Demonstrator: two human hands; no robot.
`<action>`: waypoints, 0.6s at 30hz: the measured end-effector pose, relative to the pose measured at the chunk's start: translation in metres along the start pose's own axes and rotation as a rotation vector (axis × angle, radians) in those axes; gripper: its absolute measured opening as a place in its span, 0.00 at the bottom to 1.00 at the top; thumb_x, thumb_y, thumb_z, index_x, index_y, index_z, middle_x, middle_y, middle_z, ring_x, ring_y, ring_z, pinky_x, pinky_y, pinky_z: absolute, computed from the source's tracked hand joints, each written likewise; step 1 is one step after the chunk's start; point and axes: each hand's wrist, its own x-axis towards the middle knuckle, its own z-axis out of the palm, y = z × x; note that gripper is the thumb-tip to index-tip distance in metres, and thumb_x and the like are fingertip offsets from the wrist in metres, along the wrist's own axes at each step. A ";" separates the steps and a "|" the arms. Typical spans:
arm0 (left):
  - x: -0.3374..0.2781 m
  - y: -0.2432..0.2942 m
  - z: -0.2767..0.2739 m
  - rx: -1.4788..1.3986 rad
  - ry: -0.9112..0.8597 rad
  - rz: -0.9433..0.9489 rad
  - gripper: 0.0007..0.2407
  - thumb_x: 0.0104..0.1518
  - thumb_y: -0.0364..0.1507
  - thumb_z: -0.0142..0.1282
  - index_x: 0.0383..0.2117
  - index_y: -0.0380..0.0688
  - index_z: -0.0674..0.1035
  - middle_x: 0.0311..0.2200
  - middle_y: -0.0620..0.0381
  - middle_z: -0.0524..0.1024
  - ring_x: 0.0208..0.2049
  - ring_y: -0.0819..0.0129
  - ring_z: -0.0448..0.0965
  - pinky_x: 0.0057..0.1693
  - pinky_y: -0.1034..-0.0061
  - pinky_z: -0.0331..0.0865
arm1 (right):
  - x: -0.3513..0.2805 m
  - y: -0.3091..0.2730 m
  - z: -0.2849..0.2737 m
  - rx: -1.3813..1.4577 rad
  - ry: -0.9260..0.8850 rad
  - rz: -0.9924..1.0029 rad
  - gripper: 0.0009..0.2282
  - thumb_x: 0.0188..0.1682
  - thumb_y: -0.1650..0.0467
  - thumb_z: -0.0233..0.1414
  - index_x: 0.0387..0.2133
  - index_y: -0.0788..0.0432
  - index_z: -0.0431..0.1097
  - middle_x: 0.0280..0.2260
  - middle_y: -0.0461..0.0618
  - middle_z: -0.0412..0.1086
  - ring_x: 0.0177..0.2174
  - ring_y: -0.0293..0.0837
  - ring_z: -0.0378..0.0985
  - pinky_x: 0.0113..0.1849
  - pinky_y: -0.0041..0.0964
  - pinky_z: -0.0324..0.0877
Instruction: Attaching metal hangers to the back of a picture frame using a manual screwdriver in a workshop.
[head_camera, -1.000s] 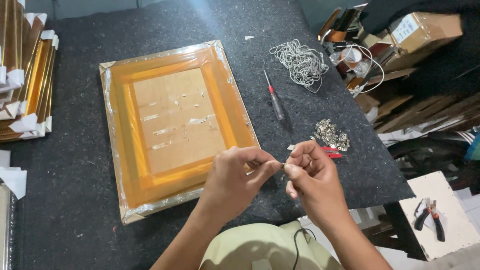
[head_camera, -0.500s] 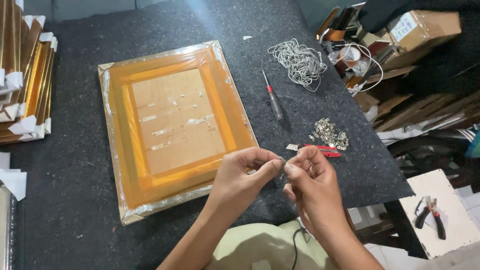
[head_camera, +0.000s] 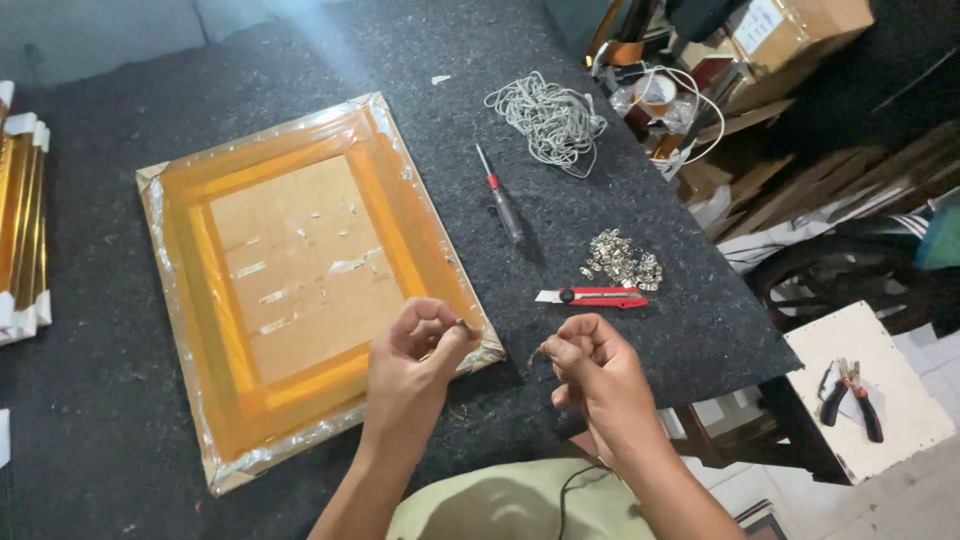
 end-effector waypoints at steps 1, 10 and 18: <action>0.002 -0.003 0.001 0.007 -0.008 0.000 0.03 0.46 0.23 0.53 0.19 0.44 0.71 0.19 0.51 0.76 0.26 0.72 0.76 0.36 0.82 0.69 | 0.004 -0.002 -0.006 0.008 0.006 -0.002 0.06 0.36 0.74 0.53 0.25 0.58 0.62 0.16 0.43 0.56 0.17 0.32 0.57 0.14 0.27 0.60; 0.020 -0.015 0.037 0.274 0.033 -0.123 0.02 0.44 0.21 0.55 0.22 0.37 0.80 0.20 0.54 0.76 0.22 0.72 0.73 0.32 0.82 0.69 | 0.064 -0.014 -0.076 -0.281 0.182 0.063 0.03 0.40 0.74 0.48 0.27 0.57 0.65 0.26 0.49 0.70 0.21 0.34 0.60 0.18 0.28 0.60; 0.036 -0.031 0.074 0.519 0.013 -0.230 0.05 0.44 0.26 0.55 0.25 0.45 0.82 0.18 0.63 0.74 0.22 0.80 0.68 0.34 0.86 0.61 | 0.124 -0.046 -0.123 -1.058 0.192 -0.153 0.09 0.42 0.67 0.46 0.30 0.52 0.72 0.34 0.42 0.71 0.33 0.40 0.71 0.35 0.35 0.64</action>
